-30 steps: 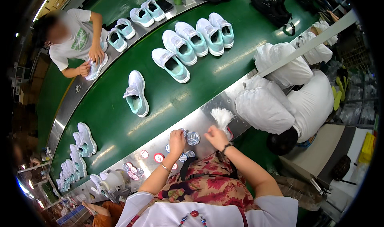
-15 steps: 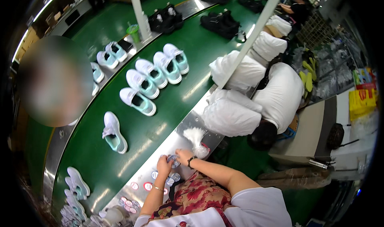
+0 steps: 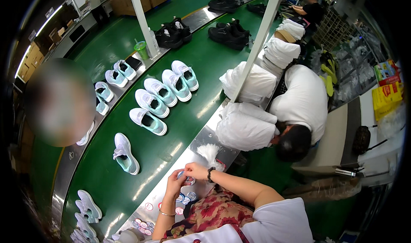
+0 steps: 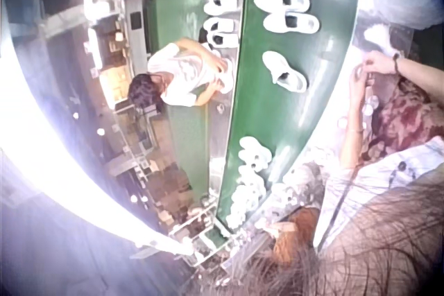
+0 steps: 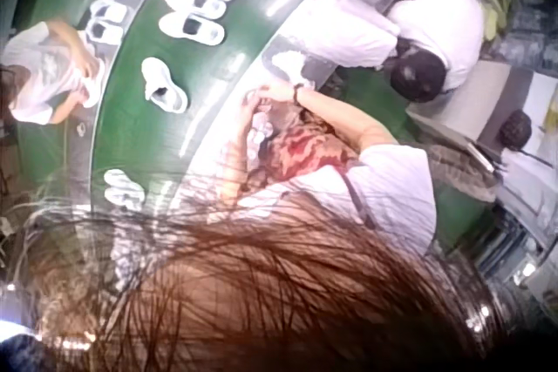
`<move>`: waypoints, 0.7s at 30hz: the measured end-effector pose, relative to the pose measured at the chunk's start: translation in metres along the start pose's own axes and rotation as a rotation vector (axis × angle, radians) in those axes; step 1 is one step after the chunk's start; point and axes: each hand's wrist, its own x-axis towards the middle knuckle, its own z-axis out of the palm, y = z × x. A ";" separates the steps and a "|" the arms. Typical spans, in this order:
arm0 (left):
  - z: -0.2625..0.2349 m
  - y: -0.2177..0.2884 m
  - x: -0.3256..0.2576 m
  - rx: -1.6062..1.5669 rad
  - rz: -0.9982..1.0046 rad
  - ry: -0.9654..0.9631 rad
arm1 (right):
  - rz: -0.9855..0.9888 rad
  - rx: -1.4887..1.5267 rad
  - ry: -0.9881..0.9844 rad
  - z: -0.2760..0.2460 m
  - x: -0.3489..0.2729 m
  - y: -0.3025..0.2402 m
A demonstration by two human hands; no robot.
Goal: The person picks up red and blue circular stickers by hand and applies them to the tongue of white sneakers as they pass on a conveyor belt.
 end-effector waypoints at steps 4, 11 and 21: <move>0.012 0.013 -0.005 0.011 0.021 0.039 | 0.066 0.193 0.026 -0.002 -0.005 -0.016; 0.033 0.017 -0.011 0.056 0.138 0.145 | 0.102 0.068 0.097 -0.005 -0.009 -0.040; 0.036 0.025 -0.011 0.009 0.248 0.158 | -0.233 -0.252 0.762 -0.104 -0.042 -0.084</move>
